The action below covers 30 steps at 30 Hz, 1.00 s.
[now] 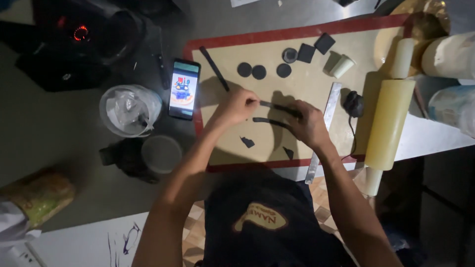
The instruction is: Shaping and cutting black fondant or dough using tools on a mat.
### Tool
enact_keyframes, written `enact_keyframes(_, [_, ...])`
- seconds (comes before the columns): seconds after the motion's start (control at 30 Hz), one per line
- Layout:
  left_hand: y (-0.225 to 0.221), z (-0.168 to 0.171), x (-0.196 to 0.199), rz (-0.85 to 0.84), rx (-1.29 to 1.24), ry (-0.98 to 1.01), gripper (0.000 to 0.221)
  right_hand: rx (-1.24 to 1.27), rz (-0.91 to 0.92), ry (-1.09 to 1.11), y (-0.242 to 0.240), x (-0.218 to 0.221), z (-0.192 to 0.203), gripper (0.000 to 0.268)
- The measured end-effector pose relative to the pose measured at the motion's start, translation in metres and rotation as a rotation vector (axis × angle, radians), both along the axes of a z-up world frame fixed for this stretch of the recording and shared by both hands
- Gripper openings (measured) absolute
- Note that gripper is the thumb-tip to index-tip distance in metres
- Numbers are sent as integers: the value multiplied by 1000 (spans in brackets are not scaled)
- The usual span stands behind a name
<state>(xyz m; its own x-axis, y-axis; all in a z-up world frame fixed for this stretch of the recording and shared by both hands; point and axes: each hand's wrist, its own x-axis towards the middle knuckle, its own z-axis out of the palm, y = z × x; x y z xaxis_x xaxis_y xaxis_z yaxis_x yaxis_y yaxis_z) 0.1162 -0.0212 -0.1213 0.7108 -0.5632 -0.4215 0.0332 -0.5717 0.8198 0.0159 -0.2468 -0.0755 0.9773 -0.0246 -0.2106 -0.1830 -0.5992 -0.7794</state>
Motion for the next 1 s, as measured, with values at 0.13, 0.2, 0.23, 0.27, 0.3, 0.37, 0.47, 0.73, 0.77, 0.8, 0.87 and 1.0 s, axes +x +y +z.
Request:
enact_keyframes(0.13, [16,4,-7,69,94,-171,21,-147,76,-88,4,21,-4,21])
enact_keyframes(0.2, [12,11,-10,60,130,-280,29,-164,139,-136,6,32,-7,18])
enact_keyframes(0.23, [11,13,-12,45,164,-394,39,-183,195,-188,6,38,-9,15])
enact_keyframes(0.27, [7,16,-13,51,165,-387,39,-182,203,-183,12,44,0,15])
enact_keyframes(0.3, [3,18,-14,50,128,-457,46,-18,180,-66,18,51,9,16])
enact_keyframes(0.37, [-1,18,-16,53,84,-518,53,138,158,62,22,60,16,17])
enact_keyframes(0.47, [-3,17,-16,66,-17,-585,34,476,109,141,12,64,7,17])
enact_keyframes(0.73, [-56,14,49,107,-75,-501,14,417,-212,-36,-38,92,-29,16])
enact_keyframes(0.77, [-65,7,62,101,-75,-503,14,420,-217,-39,-43,99,-33,16])
enact_keyframes(0.8, [-74,-1,72,141,-103,-602,13,388,-240,-115,-47,104,-38,15])
enact_keyframes(0.87, [-88,-14,87,169,-132,-696,11,359,-274,-188,-53,107,-46,16])
enact_keyframes(1.0, [-102,-37,99,98,-38,-811,9,-64,-245,-344,-47,106,-53,15])
